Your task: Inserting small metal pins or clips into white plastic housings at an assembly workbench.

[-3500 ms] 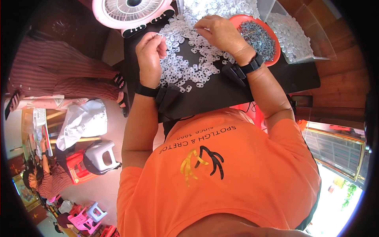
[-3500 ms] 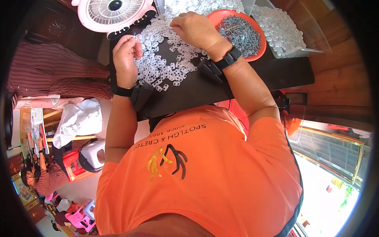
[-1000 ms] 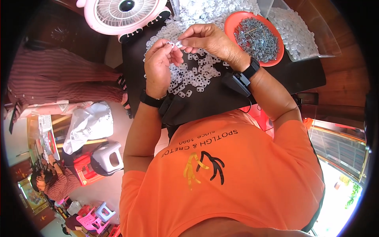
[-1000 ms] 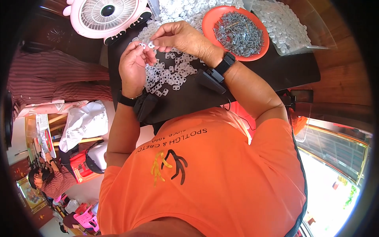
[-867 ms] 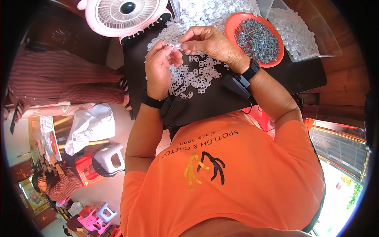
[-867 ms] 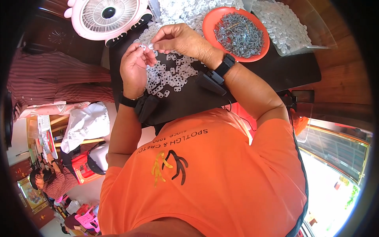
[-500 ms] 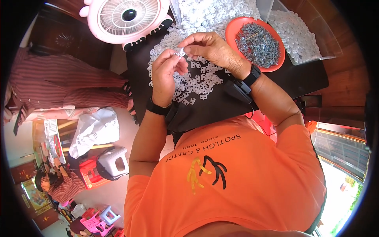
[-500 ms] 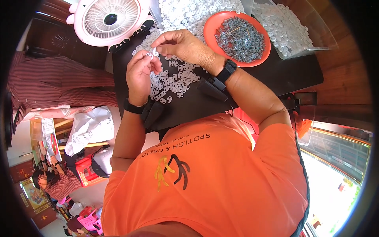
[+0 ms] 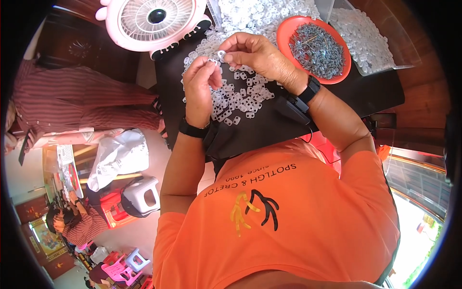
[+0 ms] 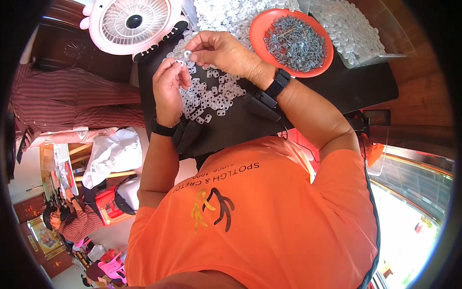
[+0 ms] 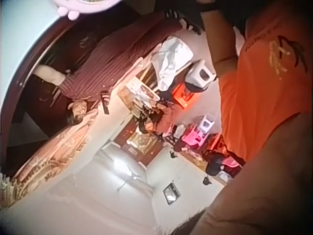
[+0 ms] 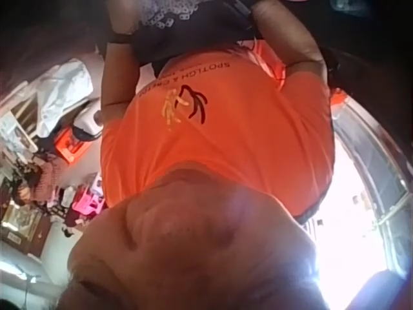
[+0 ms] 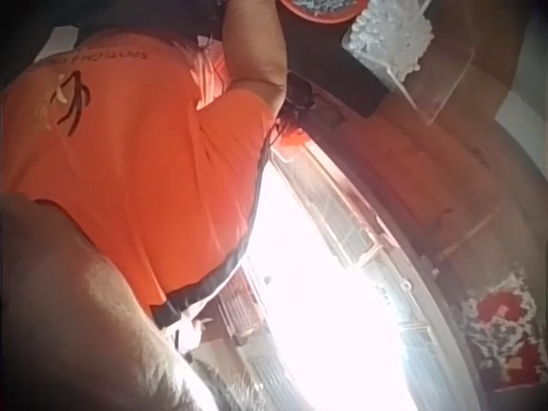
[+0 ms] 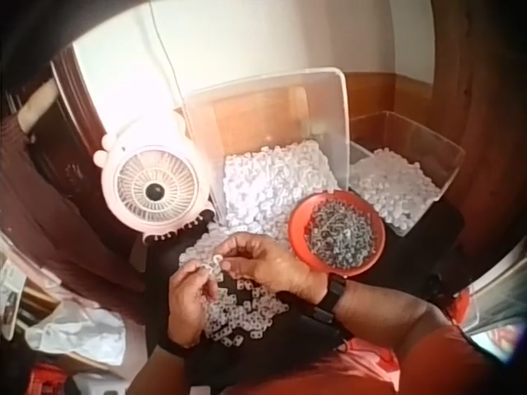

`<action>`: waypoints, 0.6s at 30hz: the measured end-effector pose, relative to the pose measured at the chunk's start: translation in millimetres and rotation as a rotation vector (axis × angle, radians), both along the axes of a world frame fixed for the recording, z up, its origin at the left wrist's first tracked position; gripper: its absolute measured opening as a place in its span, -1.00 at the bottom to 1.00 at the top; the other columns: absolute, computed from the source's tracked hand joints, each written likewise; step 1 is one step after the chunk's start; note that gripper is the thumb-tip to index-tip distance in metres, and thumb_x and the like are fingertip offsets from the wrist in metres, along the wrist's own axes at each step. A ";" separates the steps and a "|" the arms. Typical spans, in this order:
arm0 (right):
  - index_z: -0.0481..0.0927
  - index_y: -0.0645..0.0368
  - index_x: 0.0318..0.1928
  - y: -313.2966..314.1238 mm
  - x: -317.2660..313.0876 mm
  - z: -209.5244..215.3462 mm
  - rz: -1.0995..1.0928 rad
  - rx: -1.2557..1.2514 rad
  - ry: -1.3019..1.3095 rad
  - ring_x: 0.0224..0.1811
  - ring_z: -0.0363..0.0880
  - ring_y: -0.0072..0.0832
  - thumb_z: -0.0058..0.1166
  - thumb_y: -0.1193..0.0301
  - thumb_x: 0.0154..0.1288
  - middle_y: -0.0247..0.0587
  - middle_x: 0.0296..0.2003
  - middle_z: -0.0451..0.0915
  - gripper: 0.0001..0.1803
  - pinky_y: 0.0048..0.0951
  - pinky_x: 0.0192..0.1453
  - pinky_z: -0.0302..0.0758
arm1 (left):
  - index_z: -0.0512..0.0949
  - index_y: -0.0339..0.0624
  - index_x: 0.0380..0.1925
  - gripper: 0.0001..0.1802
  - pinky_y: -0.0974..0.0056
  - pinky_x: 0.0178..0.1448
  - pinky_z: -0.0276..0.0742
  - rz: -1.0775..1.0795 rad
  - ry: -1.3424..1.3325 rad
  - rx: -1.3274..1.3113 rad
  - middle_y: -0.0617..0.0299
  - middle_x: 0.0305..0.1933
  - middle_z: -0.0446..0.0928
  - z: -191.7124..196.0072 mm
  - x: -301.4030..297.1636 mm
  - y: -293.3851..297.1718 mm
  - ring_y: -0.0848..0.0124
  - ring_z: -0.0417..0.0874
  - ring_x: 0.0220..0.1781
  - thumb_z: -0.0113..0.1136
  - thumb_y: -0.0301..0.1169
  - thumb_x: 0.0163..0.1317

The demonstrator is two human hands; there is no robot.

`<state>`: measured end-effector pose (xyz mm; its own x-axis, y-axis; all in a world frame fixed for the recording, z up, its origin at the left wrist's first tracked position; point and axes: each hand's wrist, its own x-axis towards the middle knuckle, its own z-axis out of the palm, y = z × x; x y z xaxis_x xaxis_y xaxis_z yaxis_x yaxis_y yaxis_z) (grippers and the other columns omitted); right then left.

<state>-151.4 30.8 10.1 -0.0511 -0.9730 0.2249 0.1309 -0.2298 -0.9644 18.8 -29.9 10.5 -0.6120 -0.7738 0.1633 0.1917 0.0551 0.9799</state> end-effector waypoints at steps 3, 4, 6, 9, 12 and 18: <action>0.56 0.25 -0.11 -0.4 -1.7 -1.3 -0.009 0.010 0.009 -0.38 0.46 -0.72 0.12 0.51 0.24 -0.42 -0.34 0.56 -0.79 -0.65 -0.28 0.45 | 0.45 -0.22 -0.52 -0.81 0.49 -0.52 0.18 0.011 -0.038 -0.033 0.35 -0.64 0.38 0.2 1.2 0.0 0.60 0.32 -0.63 0.00 -0.39 0.24; 0.57 0.24 -0.11 -0.3 -1.9 -1.8 -0.022 0.004 0.010 -0.38 0.46 -0.73 0.12 0.50 0.24 -0.43 -0.35 0.57 -0.80 -0.66 -0.28 0.45 | 0.45 -0.22 -0.52 -0.81 0.49 -0.52 0.18 0.011 -0.037 -0.033 0.35 -0.64 0.38 1.0 0.8 0.9 0.60 0.32 -0.63 0.00 -0.39 0.24; 0.59 0.23 -0.11 -0.4 -2.7 -1.8 -0.035 -0.001 0.010 -0.38 0.45 -0.74 0.11 0.50 0.25 -0.45 -0.36 0.57 -0.80 -0.66 -0.27 0.45 | 0.45 -0.24 -0.53 -0.82 0.50 -0.52 0.17 -0.005 -0.067 -0.004 0.36 -0.65 0.35 3.2 0.0 3.9 0.62 0.28 -0.63 0.02 -0.41 0.22; 0.59 0.23 -0.05 -0.6 -3.7 -0.7 -0.042 -0.005 0.060 -0.36 0.49 -0.71 0.04 0.50 0.31 -0.43 -0.38 0.56 -0.78 -0.66 -0.21 0.46 | 0.45 -0.25 -0.53 -0.82 0.50 -0.53 0.17 0.014 -0.110 -0.065 0.36 -0.65 0.35 2.6 -1.1 4.1 0.63 0.28 -0.63 0.04 -0.41 0.22; 0.60 0.23 -0.07 -0.1 -3.6 -0.1 -0.056 0.003 0.054 -0.37 0.48 -0.72 0.06 0.50 0.30 -0.43 -0.38 0.56 -0.79 -0.65 -0.20 0.47 | 0.45 -0.25 -0.52 -0.82 0.51 -0.53 0.18 0.035 -0.132 -0.062 0.37 -0.65 0.35 2.1 -0.8 4.8 0.64 0.28 -0.62 0.05 -0.40 0.22; 0.59 0.25 -0.07 0.2 -2.8 -0.2 -0.046 0.009 0.037 -0.37 0.48 -0.71 0.07 0.50 0.29 -0.42 -0.37 0.56 -0.79 -0.65 -0.21 0.48 | 0.45 -0.26 -0.52 -0.82 0.50 -0.53 0.17 0.050 -0.120 -0.070 0.38 -0.65 0.34 1.0 -1.7 4.7 0.64 0.28 -0.62 0.05 -0.41 0.22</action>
<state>-154.2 31.0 9.9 -0.0879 -0.9719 0.2185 0.0843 -0.2259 -0.9705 17.1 -25.2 11.5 -0.5915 -0.7930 0.1458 0.0691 0.1304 0.9891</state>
